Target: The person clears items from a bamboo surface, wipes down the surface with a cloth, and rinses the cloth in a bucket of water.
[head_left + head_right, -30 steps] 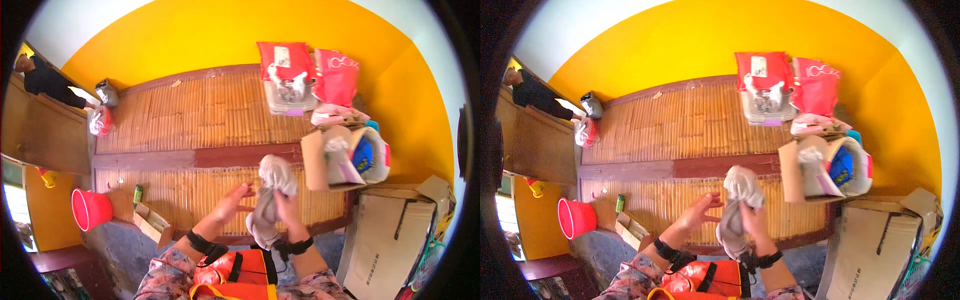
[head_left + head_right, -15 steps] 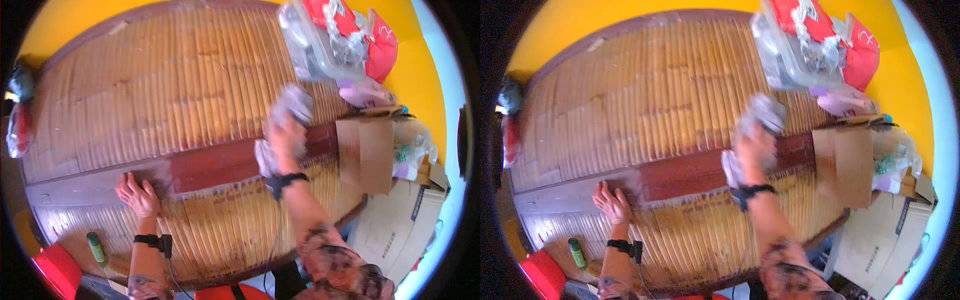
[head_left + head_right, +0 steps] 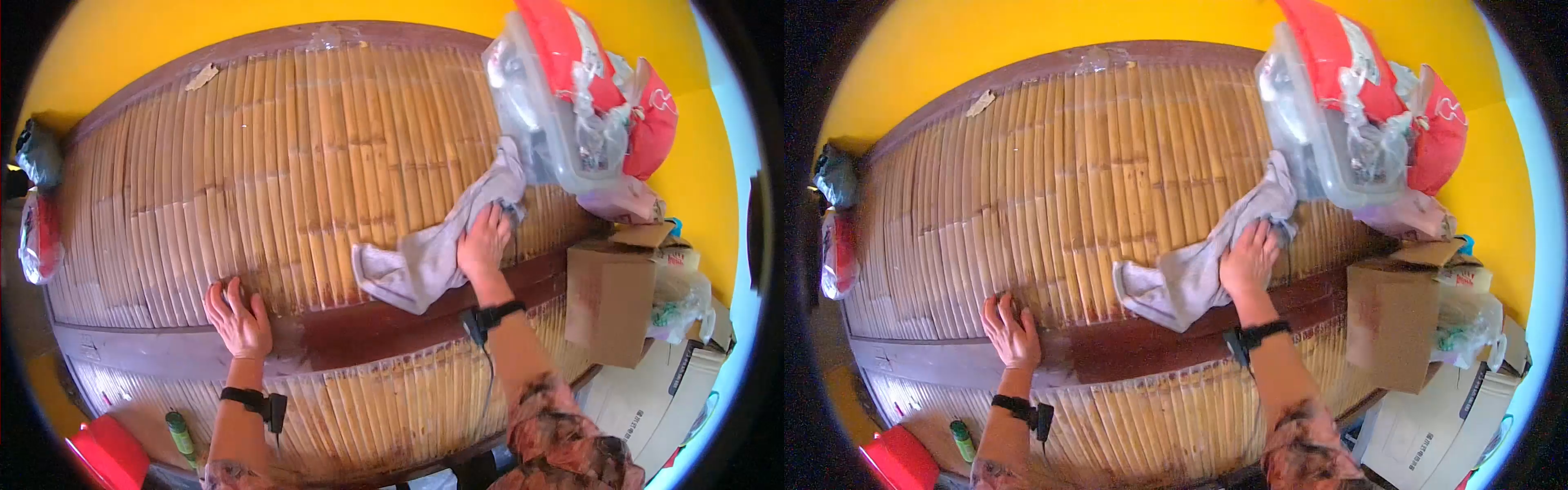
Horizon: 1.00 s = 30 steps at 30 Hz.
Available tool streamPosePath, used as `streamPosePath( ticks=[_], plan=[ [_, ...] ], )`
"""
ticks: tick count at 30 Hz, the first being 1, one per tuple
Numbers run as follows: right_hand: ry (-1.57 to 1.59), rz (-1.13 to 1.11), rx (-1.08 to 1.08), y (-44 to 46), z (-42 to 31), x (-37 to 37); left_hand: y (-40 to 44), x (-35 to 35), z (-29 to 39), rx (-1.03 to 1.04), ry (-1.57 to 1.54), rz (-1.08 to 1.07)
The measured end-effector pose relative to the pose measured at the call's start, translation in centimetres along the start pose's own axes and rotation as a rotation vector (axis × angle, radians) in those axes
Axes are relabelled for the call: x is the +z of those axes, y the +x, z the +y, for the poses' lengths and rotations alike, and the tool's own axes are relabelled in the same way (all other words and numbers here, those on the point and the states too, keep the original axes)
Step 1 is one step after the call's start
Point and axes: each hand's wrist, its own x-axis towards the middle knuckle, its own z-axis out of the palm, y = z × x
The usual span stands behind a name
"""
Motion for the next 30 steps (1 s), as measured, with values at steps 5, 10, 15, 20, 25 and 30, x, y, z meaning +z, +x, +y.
streamPosePath(
  ticks=[5,10,15,20,25,30],
  plan=[
    [0.063,0.04,0.015,15.4,-7.0,0.5,0.4,-0.2,-0.1,-0.017,-0.016,-0.028],
    [0.121,-0.019,0.227,26.7,-10.0,-1.4,0.4,-0.2,-0.6,-0.026,-0.023,-0.048],
    [0.499,0.159,0.025,31.6,-16.7,1.3,0.9,-0.4,-0.4,-0.031,-0.03,-0.08],
    [1.006,0.128,-0.406,22.9,-32.9,-1.2,0.9,-0.4,-0.5,-0.019,-0.036,-0.059],
    [0.909,-0.21,-0.997,6.3,-41.6,-1.2,0.7,-0.3,-0.4,-0.047,-0.03,-0.048],
    [1.512,-0.241,-0.919,0.8,-34.1,-11.1,0.2,-0.5,-0.7,-0.146,-0.059,-0.204]
  ],
)
